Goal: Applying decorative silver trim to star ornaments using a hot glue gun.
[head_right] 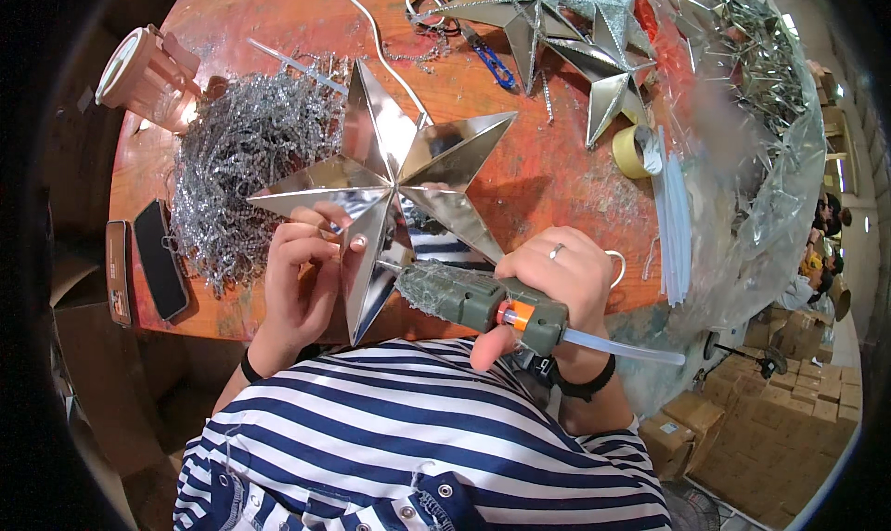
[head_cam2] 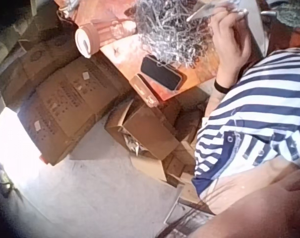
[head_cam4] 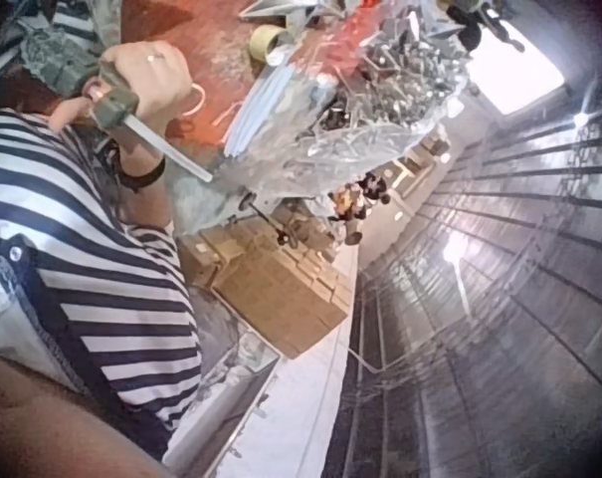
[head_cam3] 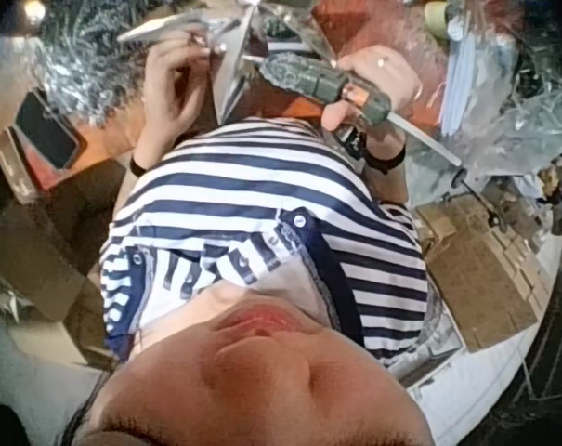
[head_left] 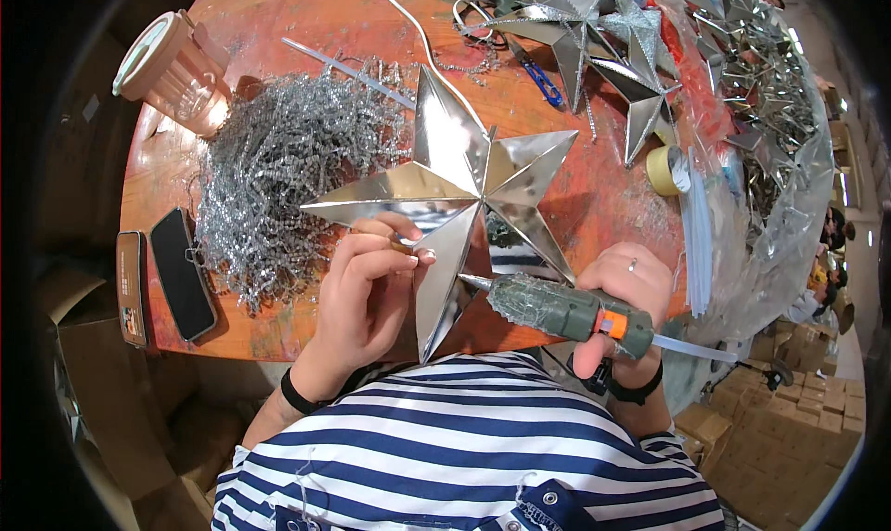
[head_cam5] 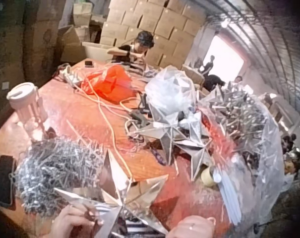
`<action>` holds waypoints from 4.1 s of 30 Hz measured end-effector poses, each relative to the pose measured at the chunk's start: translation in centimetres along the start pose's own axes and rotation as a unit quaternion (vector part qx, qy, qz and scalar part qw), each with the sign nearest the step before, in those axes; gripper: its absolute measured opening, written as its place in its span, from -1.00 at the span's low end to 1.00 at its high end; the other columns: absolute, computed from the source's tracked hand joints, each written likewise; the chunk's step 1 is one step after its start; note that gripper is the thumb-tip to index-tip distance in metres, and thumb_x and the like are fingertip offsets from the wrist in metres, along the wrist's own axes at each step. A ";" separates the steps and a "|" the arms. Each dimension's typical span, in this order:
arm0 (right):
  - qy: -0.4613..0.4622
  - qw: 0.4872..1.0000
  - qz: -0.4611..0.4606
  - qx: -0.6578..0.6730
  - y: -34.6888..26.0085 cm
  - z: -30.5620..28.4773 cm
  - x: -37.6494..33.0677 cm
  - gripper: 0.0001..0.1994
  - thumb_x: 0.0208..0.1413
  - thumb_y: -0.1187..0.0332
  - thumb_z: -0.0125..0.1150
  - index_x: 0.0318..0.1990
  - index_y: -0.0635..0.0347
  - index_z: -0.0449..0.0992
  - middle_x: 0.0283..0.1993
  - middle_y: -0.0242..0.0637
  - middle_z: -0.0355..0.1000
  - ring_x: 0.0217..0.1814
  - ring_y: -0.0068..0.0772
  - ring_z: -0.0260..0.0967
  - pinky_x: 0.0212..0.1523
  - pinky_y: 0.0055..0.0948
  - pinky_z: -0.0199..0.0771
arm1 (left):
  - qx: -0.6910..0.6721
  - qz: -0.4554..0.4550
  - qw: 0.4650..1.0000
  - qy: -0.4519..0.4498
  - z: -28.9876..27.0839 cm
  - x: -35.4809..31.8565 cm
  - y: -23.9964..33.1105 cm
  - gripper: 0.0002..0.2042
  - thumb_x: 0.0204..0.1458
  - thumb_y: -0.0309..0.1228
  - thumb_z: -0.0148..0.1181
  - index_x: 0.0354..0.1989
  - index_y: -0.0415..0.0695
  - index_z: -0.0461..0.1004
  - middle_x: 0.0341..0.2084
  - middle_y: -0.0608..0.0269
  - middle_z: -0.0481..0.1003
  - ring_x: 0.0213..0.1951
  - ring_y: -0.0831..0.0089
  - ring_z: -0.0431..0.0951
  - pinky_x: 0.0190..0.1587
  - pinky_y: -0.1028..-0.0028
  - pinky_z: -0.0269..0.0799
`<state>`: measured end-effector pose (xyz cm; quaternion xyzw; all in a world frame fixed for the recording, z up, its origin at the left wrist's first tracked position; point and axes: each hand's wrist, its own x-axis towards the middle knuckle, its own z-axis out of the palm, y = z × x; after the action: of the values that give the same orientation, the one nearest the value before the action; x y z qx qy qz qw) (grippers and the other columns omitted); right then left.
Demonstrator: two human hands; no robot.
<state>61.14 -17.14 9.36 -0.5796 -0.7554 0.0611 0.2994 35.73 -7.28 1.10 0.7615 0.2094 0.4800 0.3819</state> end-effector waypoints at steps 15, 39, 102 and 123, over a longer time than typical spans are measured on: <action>-0.019 0.994 -0.087 0.065 -1.7 1.0 -0.5 -0.24 -0.50 -0.53 0.20 -0.60 0.11 0.42 -0.64 -0.37 0.32 -0.61 -0.26 0.30 -0.56 -0.39 0.26 | -0.018 -0.040 0.999 0.009 0.0 -0.9 0.0 -0.73 -0.01 -0.79 0.07 -0.17 -0.20 0.40 -0.27 0.12 0.37 -0.11 0.18 0.48 -0.22 0.40 0.38; 0.059 0.997 0.038 0.035 -2.3 1.1 -0.9 -0.28 -0.30 -0.41 0.24 -0.44 0.21 0.48 -0.48 -0.24 0.45 -0.47 -0.16 0.47 -0.40 -0.34 0.44 | -0.036 -0.055 0.998 0.008 0.1 -1.3 -0.1 -0.72 -0.02 -0.78 0.07 -0.16 -0.19 0.45 -0.26 0.09 0.41 -0.15 0.28 0.47 -0.32 0.51 0.36; 0.285 0.930 0.228 0.032 -0.9 -3.9 -10.2 -0.46 0.02 -0.13 0.32 -0.30 0.31 0.51 -0.38 -0.15 0.44 -0.32 -0.11 0.42 -0.27 -0.24 0.38 | 0.191 0.125 0.962 -0.152 1.5 -2.3 3.9 -0.51 0.05 -0.45 0.21 0.20 -0.15 0.34 -0.14 0.04 0.49 -0.13 0.09 0.54 -0.15 0.30 0.51; 0.214 0.889 0.372 -0.161 14.3 -4.9 -15.4 -0.57 -0.07 0.31 0.39 -0.02 0.25 0.50 0.03 0.00 0.36 0.09 0.06 0.33 0.11 -0.13 0.35 | 0.392 -0.051 0.918 0.006 -8.1 3.8 2.4 -0.80 0.01 -0.46 0.24 -0.17 -0.18 0.52 -0.27 0.10 0.47 -0.30 0.13 0.53 -0.26 0.30 0.42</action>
<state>78.00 -27.90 1.22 -0.8575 -0.4014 -0.0804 0.3116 30.10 -3.06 7.18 0.8357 0.4219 0.3433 0.0752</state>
